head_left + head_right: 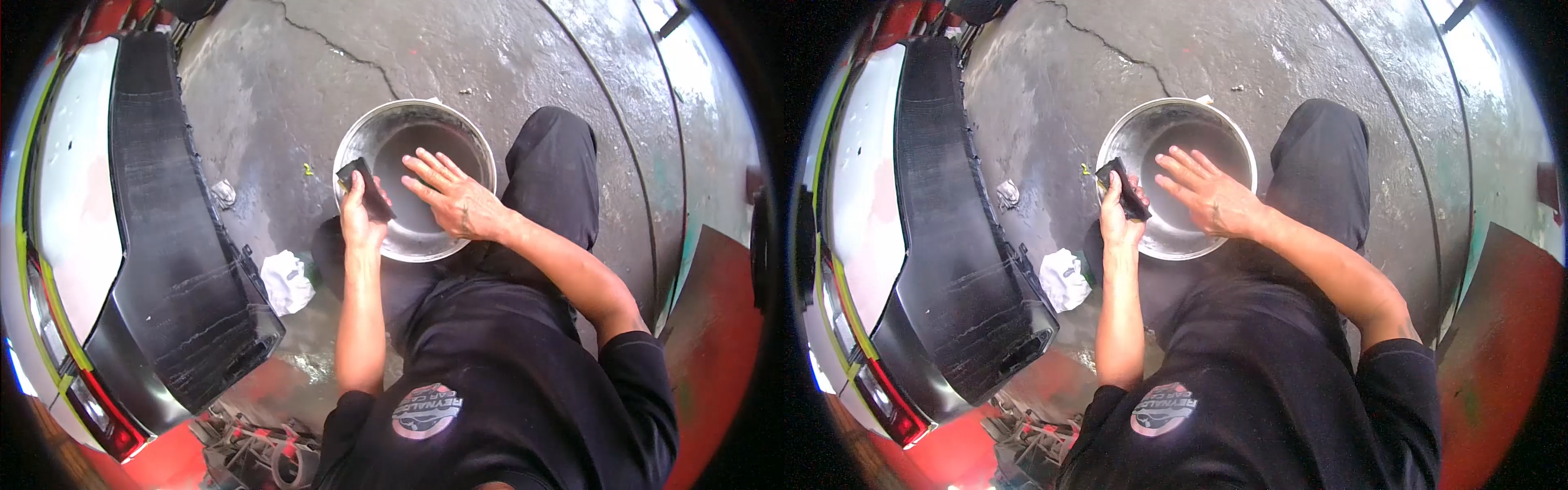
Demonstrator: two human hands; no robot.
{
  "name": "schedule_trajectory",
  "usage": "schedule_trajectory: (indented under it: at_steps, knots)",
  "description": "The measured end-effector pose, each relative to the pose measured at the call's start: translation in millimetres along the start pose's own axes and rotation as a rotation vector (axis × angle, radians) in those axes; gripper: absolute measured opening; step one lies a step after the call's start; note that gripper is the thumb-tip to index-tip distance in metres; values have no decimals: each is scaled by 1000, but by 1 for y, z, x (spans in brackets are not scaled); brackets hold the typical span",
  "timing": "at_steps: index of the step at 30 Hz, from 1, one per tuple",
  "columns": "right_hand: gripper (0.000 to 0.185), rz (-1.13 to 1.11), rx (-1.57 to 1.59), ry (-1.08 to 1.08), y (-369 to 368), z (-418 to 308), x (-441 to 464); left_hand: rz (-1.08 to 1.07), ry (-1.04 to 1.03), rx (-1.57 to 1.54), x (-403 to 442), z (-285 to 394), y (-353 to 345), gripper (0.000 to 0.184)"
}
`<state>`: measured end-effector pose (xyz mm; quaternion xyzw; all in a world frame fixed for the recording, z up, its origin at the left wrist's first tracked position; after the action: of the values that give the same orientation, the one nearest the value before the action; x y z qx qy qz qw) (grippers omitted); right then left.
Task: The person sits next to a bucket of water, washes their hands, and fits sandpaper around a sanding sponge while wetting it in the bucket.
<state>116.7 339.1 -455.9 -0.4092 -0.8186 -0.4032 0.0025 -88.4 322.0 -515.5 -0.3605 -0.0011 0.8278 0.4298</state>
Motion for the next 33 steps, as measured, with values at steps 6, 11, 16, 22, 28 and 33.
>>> schedule_trajectory:
  at_steps: [6, 11, 16, 22, 28, 33]
  knots:
    - [65, 228, 1870, -517, -5, 67, 6, -38, -78, 65, -20, -16, -16, 23]
    - [80, 199, 1968, -549, -7, 62, 12, -21, -341, 132, -22, 0, -26, 19]
    - [84, 199, 2084, -533, -4, 65, 18, -59, -281, 77, -37, 16, -44, 24]
    - [75, 192, 2066, -493, 4, 65, 22, -44, -222, -16, -31, 6, -56, 19]
    - [64, 102, 2060, -451, -1, 67, 19, -123, -210, -28, -31, 5, -72, 22]
    - [54, -62, 2079, -444, 0, 53, 16, -245, -340, -1, -16, -2, -96, 24]
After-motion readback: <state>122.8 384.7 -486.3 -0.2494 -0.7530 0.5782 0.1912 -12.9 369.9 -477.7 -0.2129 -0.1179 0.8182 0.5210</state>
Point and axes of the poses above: each hand's wrist, its own x-axis towards the middle knuckle, its own y-axis out of the back of the hand, z = x × y, the point moved 7 cm from there along x, towards the middle knuckle, and after that the axes turned 5 degrees about z, right-handed, at the moved point
